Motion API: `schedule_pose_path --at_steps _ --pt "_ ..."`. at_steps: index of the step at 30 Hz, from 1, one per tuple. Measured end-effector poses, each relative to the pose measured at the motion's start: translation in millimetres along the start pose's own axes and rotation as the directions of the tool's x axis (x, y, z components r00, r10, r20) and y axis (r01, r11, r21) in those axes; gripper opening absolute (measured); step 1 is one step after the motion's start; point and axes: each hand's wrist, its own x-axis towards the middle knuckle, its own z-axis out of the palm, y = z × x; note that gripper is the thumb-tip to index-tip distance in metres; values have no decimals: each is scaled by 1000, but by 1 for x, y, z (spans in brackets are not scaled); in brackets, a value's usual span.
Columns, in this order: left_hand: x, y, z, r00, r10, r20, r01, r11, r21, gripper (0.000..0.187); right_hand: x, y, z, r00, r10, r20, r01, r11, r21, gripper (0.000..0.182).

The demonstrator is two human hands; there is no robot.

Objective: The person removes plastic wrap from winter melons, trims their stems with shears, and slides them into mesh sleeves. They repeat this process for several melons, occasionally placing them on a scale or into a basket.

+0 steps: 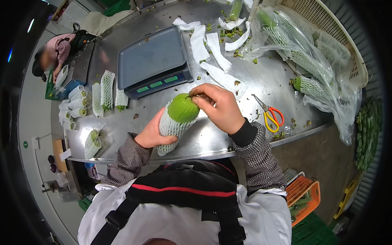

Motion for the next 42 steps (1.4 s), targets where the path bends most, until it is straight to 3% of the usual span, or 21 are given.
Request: schedule_pose_path --at_steps 2,6,7,8,9,12,14,15,17,19,21,23,24,25,26,27,29,31,35,39,42 --pt "-2 5 -1 1000 -11 8 11 999 51 89 2 2 0 947 -318 41 312 885 -346 8" --pt "-3 10 5 1000 -19 -15 21 990 138 87 7 8 -3 891 -435 129 429 714 -554 6" --pt "-3 11 7 999 13 -34 -8 992 124 85 9 19 -4 990 -119 -73 99 967 -237 7" --pt "-3 12 8 999 12 -32 -8 992 124 85 11 27 -6 956 260 -137 -238 958 160 9" --pt "-4 13 7 998 43 -36 -37 985 170 85 14 33 -13 932 350 -93 -292 877 381 10" --pt "-4 13 2 998 53 -39 -44 979 199 86 4 36 -7 931 365 -10 -335 865 373 8" --pt "-5 10 0 999 27 -24 -22 983 181 87 0 25 1 983 182 35 -178 875 451 12" --pt "-5 6 0 1000 -22 11 22 1000 21 87 1 23 1 982 183 36 -179 874 452 12" --pt "-3 -2 2 996 -67 53 74 988 -137 87 5 20 1 968 166 186 -219 924 314 12" --pt "3 -12 6 989 -110 99 145 844 -517 87 16 16 8 957 243 157 -283 901 328 13" --pt "16 -23 11 997 -44 60 68 854 -515 83 27 29 19 936 341 -90 -312 918 244 23" --pt "30 -22 8 991 -107 86 136 697 -704 68 35 69 16 957 224 -182 -253 955 -154 25" --pt "36 -25 5 991 -110 78 133 697 -705 68 28 74 7 982 -58 -178 -41 860 -509 22" --pt "41 -28 1 995 -60 80 100 519 -849 64 18 78 -4 944 -320 -74 142 601 -787 19" --pt "44 -31 -3 997 -11 72 71 311 -948 62 7 83 -16 958 -270 -100 47 490 -870 20" --pt "46 -31 -7 998 -17 66 68 310 -948 62 -7 88 -30 966 -223 -130 -42 363 -931 24" --pt "48 -31 -14 928 -253 -274 -228 199 -953 57 -41 108 -67 957 169 -237 -281 333 -900 25" --pt "48 -37 -16 908 -280 -313 -278 157 -948 53 -91 138 -107 774 510 -375 -458 42 -888 30" --pt "49 -40 -11 845 -335 -418 -397 132 -908 41 -154 186 -129 859 371 -353 -401 58 -914 34" --pt "55 -43 -6 900 -259 -350 -342 78 -936 38 -153 188 -130 855 402 -328 -405 122 -906 31" --pt "60 -45 -7 855 -458 -243 -316 -90 -944 30 -147 189 -129 851 384 -357 -440 151 -885 28"
